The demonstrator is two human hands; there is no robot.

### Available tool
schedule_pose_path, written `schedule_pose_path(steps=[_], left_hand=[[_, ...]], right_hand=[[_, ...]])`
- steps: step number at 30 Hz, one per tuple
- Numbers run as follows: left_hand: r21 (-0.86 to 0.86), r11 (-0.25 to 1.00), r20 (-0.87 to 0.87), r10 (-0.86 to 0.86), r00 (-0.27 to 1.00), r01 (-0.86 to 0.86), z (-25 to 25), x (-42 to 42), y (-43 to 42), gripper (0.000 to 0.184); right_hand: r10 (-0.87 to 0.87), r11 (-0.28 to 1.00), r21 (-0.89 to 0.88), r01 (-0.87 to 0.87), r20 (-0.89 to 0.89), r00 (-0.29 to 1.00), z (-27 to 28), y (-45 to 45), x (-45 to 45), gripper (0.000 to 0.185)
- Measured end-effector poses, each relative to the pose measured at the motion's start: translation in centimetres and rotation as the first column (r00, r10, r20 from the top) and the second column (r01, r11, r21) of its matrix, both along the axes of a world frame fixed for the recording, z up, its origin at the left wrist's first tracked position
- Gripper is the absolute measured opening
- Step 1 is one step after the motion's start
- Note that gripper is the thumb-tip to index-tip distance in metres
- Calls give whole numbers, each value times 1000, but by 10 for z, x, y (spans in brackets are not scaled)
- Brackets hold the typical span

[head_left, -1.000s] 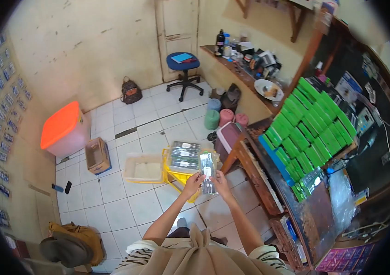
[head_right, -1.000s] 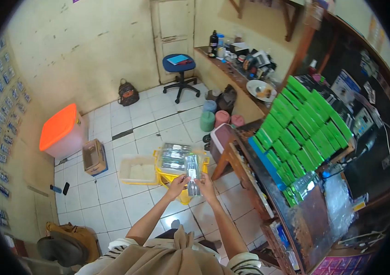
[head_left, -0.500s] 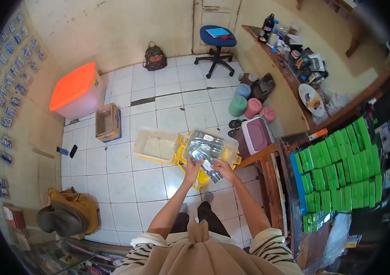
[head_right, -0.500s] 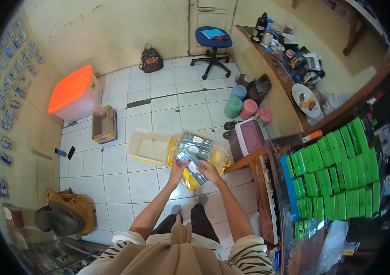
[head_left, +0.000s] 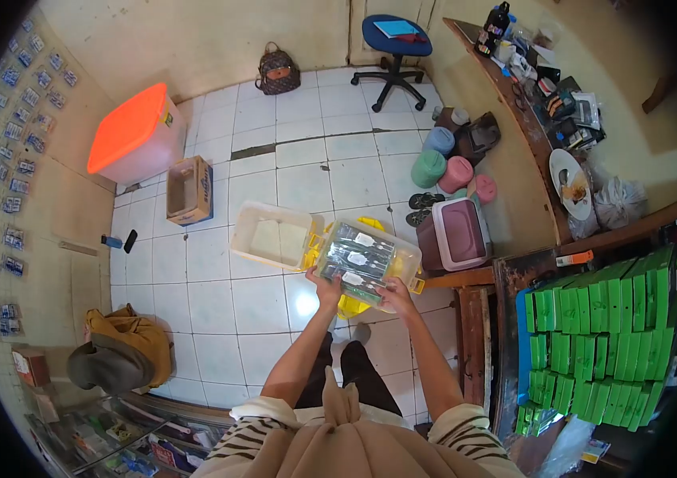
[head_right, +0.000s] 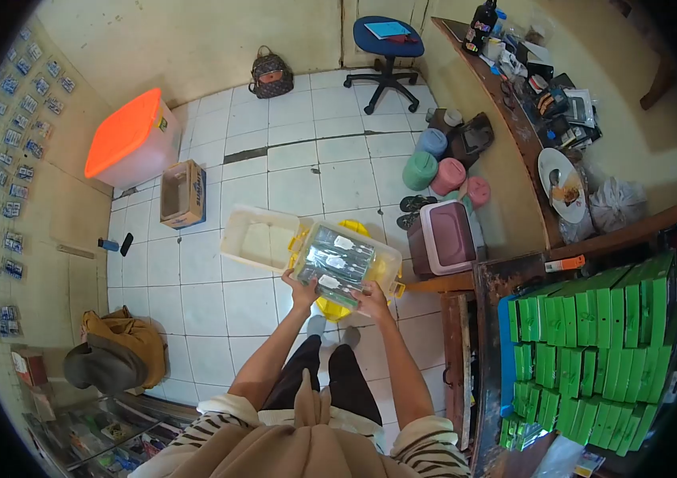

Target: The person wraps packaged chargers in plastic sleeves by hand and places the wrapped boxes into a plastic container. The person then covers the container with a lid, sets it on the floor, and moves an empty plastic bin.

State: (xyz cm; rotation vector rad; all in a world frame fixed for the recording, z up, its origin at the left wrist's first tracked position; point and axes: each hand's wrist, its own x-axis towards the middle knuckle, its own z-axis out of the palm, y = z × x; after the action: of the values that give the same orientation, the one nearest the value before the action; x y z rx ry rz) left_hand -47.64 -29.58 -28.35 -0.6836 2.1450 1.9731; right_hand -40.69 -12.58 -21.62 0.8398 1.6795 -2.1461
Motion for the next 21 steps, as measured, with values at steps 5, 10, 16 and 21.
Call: schedule_pose_path(steps=[5,10,16,21], left_hand=[[-517,755,30,-456,890,404,55,-9,0,50],[-527,618,199,-578,792,584,58,-18,-8,49],[-753,338,186,-713,676,564,70,-20,-16,42],[-804,358,-75,-853,516,475,72,-22,-21,56]], right_hand=[[-119,987,119,106,106,987,-41,-11,-8,40],[-189,969,185,165,121,974,-61,-21,-10,38],[-328,797,546,257,35,944,-74,-31,-16,46],[-235,622,782,40,138,962,1,-43,-27,62]])
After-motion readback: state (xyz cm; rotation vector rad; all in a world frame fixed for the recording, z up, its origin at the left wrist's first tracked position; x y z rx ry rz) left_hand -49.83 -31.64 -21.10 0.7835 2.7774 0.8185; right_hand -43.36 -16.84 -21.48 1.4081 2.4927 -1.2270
